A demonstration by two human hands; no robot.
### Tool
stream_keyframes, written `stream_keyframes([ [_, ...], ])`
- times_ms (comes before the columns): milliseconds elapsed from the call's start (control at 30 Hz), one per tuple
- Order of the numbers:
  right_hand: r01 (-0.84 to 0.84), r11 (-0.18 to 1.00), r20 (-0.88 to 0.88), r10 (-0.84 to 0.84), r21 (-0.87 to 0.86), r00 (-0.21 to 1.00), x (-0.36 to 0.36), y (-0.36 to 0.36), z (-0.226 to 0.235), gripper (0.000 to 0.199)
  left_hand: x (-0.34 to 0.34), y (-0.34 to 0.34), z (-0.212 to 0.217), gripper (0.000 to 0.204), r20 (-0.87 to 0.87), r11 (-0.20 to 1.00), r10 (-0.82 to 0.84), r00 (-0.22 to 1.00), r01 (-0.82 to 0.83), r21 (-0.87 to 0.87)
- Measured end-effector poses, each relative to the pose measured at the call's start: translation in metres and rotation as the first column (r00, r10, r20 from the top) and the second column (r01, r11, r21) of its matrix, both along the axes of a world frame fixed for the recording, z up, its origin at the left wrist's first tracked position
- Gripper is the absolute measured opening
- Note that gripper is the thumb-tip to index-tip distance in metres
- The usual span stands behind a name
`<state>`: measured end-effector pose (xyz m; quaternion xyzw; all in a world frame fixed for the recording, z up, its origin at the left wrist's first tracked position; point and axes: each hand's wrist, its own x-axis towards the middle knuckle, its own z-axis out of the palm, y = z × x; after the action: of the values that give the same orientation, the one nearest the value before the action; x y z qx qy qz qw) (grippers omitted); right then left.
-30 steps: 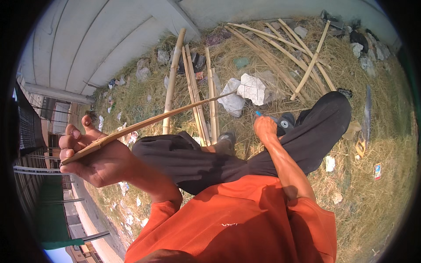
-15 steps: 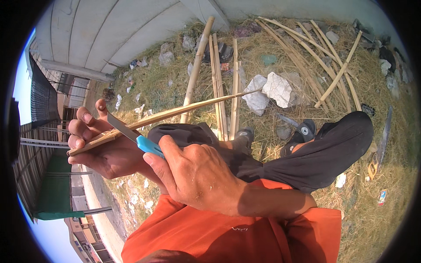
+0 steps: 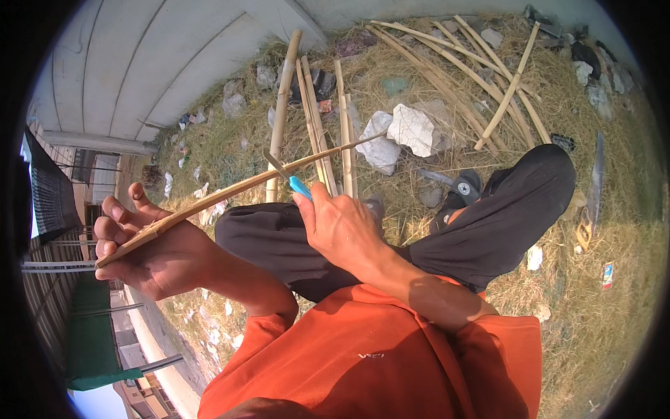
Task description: The person sits on the ground and uses a small knife to shave and smooth a long bamboo stick. They rotate the stick and scrape along its length, occasionally inspecting the surface and adjusting their grip.
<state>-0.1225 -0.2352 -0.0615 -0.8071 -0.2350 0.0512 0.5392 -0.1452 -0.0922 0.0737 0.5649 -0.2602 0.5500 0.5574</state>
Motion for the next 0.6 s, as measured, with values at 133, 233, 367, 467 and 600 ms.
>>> stream_keyframes([
  [133, 0.013, 0.994, -0.080, -0.004, 0.110, 0.997, 0.011, -0.009, -0.009, 0.031, -0.002, -0.003, -0.004, 0.038, -0.012, 0.999, 0.030, 0.999, -0.030, -0.030],
  [233, -0.025, 0.997, -0.006, 0.025, 0.079, 1.000, 0.006, -0.004, -0.005, 0.025, 0.000, -0.004, -0.001, 0.040, -0.010, 0.999, 0.045, 0.999, -0.045, -0.029],
  [367, 0.109, 0.989, -0.091, -0.118, -0.096, 0.989, 0.041, -0.003, -0.065, 0.027, 0.004, -0.011, 0.004, 0.041, -0.017, 0.991, 0.128, 0.992, -0.128, -0.032],
  [467, 0.009, 0.990, -0.144, 0.012, 0.142, 0.989, 0.029, -0.002, -0.029, 0.026, 0.013, -0.021, 0.003, 0.040, -0.052, 0.875, 0.458, 0.888, -0.460, -0.149],
  [600, -0.047, 0.971, -0.024, 0.054, 0.235, 0.998, 0.022, 0.013, -0.019, 0.028, 0.021, -0.039, 0.006, 0.041, -0.033, 0.797, 0.581, 0.814, -0.576, -0.179],
])
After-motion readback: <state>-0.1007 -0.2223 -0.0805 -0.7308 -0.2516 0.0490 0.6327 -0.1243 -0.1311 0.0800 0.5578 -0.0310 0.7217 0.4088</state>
